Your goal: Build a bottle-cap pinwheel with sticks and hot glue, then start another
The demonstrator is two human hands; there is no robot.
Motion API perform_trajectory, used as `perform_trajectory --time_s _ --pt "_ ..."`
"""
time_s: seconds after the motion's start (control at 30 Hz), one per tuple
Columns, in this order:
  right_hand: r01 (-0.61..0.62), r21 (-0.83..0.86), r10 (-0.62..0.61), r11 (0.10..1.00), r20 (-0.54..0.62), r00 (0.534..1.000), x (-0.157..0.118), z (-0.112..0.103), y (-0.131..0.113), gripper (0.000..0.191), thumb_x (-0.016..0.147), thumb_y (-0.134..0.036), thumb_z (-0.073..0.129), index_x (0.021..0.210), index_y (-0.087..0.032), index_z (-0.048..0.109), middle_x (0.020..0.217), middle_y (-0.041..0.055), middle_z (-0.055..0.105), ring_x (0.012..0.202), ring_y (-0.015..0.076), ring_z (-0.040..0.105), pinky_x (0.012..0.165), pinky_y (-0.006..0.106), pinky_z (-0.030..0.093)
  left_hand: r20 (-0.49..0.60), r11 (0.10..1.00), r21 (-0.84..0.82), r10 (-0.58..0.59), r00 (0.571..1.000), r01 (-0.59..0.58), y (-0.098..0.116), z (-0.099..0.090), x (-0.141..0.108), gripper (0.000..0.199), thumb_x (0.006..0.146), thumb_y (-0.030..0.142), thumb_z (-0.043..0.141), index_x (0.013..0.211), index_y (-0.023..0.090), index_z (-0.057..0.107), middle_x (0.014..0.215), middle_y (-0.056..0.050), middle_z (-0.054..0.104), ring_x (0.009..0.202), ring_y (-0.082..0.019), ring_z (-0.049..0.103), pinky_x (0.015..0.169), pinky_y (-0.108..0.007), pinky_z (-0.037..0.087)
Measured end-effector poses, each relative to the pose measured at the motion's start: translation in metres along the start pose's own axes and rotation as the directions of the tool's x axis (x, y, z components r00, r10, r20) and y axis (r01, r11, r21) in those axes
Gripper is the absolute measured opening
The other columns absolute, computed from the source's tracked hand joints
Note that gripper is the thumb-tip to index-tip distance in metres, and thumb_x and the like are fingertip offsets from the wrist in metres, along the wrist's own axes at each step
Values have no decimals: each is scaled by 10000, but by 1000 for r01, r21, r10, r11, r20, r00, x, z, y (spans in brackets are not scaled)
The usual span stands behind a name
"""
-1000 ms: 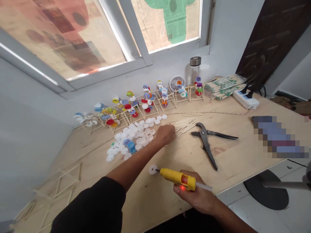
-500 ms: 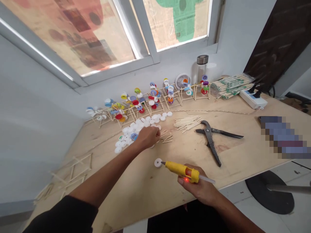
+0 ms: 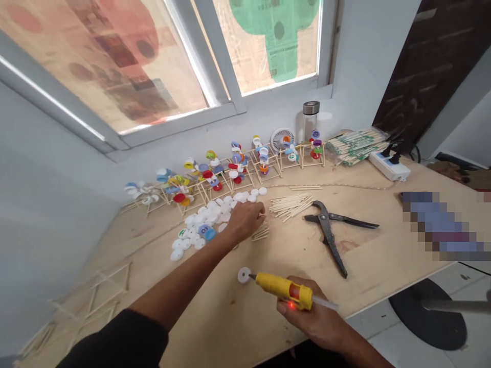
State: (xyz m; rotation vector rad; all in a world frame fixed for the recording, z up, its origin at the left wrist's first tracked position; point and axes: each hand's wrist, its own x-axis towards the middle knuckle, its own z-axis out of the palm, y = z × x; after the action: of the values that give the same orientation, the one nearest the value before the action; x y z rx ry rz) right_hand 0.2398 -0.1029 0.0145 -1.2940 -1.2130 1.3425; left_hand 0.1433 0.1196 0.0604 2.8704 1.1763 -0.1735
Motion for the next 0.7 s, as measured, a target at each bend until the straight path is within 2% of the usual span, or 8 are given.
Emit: perform_trajectory --time_s 0.13,0.33,0.47,0.7 --pt "-22 -11 22 1000 10 1000 0 -2 -2 165 799 -291 571 709 -185 482 683 -31 457 613 99 417 556 215 334 -27 993 52 106 994 -104 17 8 26 234 821 245 497 1035 197 578 968 -71 696 948 -226 606 808 -347 380" --pt "-28 -7 28 1000 50 998 2 -5 -2 174 791 -296 571 699 -191 468 677 -33 461 619 100 428 557 211 329 22 989 95 113 993 -115 18 16 49 174 778 242 529 922 175 600 953 -104 690 949 -267 598 796 -380 377" --pt "7 11 -7 1000 54 999 5 -5 2 180 767 -297 584 682 -188 470 677 -30 488 619 102 459 566 218 337 42 986 96 133 990 -137 16 16 50 149 772 233 525 891 184 599 935 -97 691 928 -261 601 787 -376 376" --pt "-13 -42 14 999 23 1000 5 -5 4 143 725 -282 602 680 -185 506 701 -15 547 654 120 517 599 228 361 45 981 41 190 981 -192 20 19 38 106 788 218 498 829 199 594 857 -70 691 854 -230 612 747 -346 383"
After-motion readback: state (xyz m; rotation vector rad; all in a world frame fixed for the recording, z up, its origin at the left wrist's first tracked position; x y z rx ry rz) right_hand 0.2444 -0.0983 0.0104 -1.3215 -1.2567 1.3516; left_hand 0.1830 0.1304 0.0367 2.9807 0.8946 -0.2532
